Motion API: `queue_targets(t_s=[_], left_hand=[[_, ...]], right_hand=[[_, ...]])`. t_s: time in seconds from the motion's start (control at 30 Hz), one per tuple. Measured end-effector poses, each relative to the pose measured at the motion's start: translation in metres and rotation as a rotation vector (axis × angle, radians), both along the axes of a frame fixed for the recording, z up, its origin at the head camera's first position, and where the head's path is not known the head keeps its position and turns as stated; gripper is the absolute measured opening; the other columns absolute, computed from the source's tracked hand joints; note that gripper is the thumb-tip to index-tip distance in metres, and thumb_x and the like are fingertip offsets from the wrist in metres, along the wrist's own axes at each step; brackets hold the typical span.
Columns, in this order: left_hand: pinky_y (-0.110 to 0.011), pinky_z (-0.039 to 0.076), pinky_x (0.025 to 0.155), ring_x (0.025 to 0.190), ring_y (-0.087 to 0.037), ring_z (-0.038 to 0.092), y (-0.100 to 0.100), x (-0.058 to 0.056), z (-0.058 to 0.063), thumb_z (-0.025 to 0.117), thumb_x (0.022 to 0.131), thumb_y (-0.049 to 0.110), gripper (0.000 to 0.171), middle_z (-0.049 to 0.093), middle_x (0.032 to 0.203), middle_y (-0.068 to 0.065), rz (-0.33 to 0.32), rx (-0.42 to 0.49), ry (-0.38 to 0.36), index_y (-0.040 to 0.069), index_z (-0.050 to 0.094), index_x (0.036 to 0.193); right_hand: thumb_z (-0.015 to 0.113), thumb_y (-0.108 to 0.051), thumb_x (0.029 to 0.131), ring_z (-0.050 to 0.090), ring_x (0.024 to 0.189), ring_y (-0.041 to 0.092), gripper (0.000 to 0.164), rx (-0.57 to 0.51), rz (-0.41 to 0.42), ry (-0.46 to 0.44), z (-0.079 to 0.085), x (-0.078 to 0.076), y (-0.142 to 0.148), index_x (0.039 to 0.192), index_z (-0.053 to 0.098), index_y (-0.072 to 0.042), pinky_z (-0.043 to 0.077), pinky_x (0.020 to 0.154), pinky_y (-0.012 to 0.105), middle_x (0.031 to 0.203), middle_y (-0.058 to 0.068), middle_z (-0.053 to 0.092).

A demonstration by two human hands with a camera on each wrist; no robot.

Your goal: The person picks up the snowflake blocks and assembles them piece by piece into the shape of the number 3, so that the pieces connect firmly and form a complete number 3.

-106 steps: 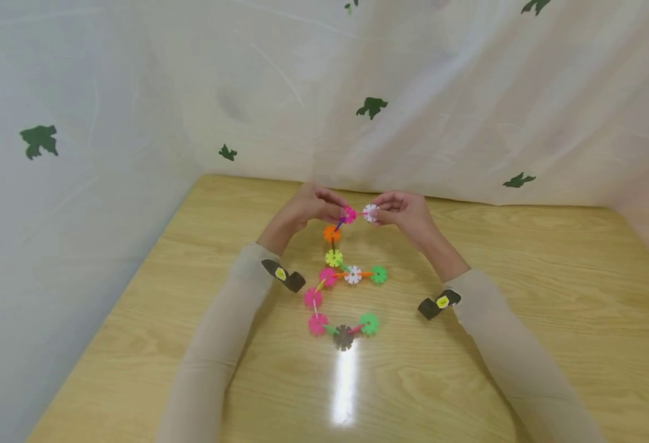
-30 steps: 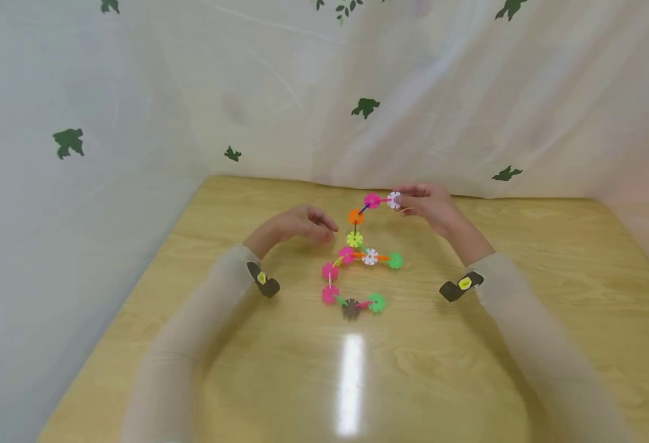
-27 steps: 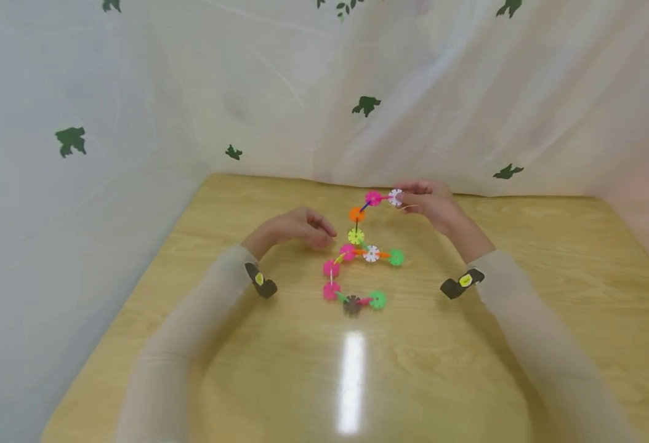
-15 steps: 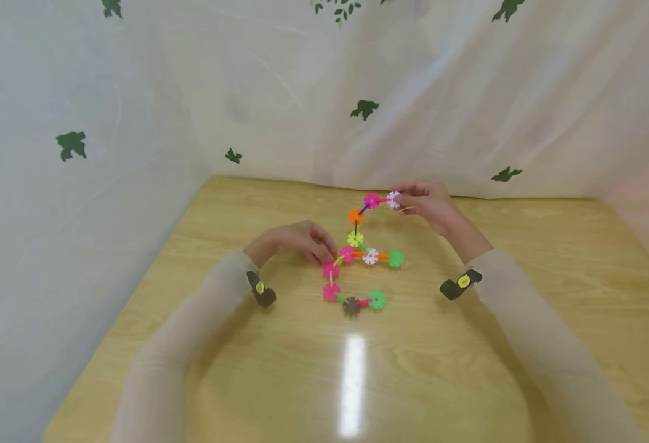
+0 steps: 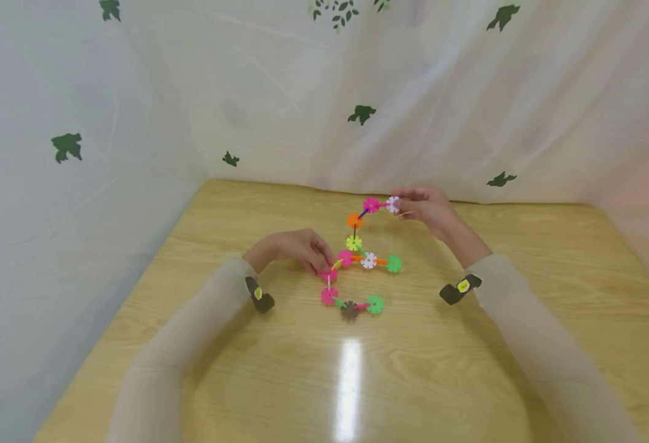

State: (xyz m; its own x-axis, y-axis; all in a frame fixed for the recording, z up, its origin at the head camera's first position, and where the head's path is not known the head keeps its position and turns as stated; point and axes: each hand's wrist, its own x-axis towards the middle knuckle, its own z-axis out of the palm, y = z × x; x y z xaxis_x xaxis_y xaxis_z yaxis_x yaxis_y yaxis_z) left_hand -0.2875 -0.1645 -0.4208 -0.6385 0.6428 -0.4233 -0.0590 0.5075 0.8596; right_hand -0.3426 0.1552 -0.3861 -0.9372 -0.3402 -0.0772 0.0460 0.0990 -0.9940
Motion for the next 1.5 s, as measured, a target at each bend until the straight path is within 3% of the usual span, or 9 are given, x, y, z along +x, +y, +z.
queue_targets(t_s=[0.13,0.27,0.53,0.9,1.13,1.4,1.5], left_hand=[[-0.03,0.063,0.081,0.084,-0.012,0.072,0.0,0.0,-0.002,0.069,0.091,0.0,0.025,0.075,0.098,-0.002,-0.04,-0.003,-0.019,-0.006,0.068,0.115],[-0.029,0.063,0.08,0.083,-0.012,0.071,0.001,-0.001,-0.003,0.067,0.091,0.0,0.024,0.075,0.097,-0.002,-0.054,-0.008,-0.039,-0.007,0.067,0.115],[-0.034,0.063,0.086,0.086,-0.014,0.073,-0.001,-0.007,0.001,0.063,0.093,-0.001,0.031,0.075,0.102,-0.008,-0.021,0.009,-0.023,-0.01,0.064,0.122],[-0.037,0.06,0.095,0.097,-0.016,0.072,-0.007,-0.019,0.0,0.063,0.096,0.001,0.034,0.073,0.117,-0.016,0.081,0.078,0.009,-0.01,0.061,0.129],[-0.036,0.061,0.093,0.091,-0.014,0.073,-0.005,-0.031,-0.003,0.063,0.096,-0.001,0.034,0.074,0.115,-0.018,0.148,0.091,0.024,-0.013,0.061,0.128],[-0.032,0.062,0.088,0.083,-0.009,0.071,-0.001,-0.047,0.0,0.064,0.095,-0.001,0.033,0.076,0.1,-0.006,0.172,0.048,0.057,-0.013,0.063,0.126],[-0.03,0.062,0.085,0.081,-0.009,0.07,0.003,-0.054,0.001,0.064,0.094,0.0,0.033,0.076,0.096,-0.003,0.171,0.028,0.081,-0.011,0.065,0.125]], right_hand=[[0.065,-0.003,0.099,0.07,0.085,0.012,0.024,-0.026,0.01,-0.014,-0.003,0.001,0.002,0.122,0.065,0.002,0.062,0.08,0.026,0.097,-0.003,0.072],[0.063,-0.003,0.099,0.07,0.086,0.012,0.02,-0.012,0.023,-0.018,-0.003,0.001,0.005,0.119,0.067,-0.003,0.062,0.083,0.028,0.097,-0.004,0.071],[0.063,-0.007,0.1,0.071,0.09,0.011,0.036,0.101,0.074,0.03,-0.005,-0.003,0.022,0.134,0.056,0.006,0.062,0.088,0.03,0.098,-0.007,0.071],[0.067,-0.013,0.099,0.072,0.093,0.007,0.05,0.298,0.128,0.059,-0.016,-0.003,0.051,0.142,0.051,0.008,0.062,0.085,0.03,0.099,-0.011,0.071],[0.073,-0.013,0.094,0.071,0.093,0.008,0.051,0.379,0.184,0.043,-0.022,0.003,0.068,0.139,0.056,0.005,0.061,0.085,0.028,0.1,-0.006,0.072],[0.078,-0.011,0.09,0.069,0.094,0.007,0.049,0.515,0.269,0.061,-0.026,0.014,0.077,0.134,0.062,0.004,0.061,0.081,0.026,0.117,0.017,0.073],[0.079,-0.012,0.089,0.068,0.09,0.009,0.05,0.541,0.294,0.051,-0.027,0.019,0.078,0.132,0.061,0.004,0.059,0.075,0.026,0.113,0.016,0.074]])
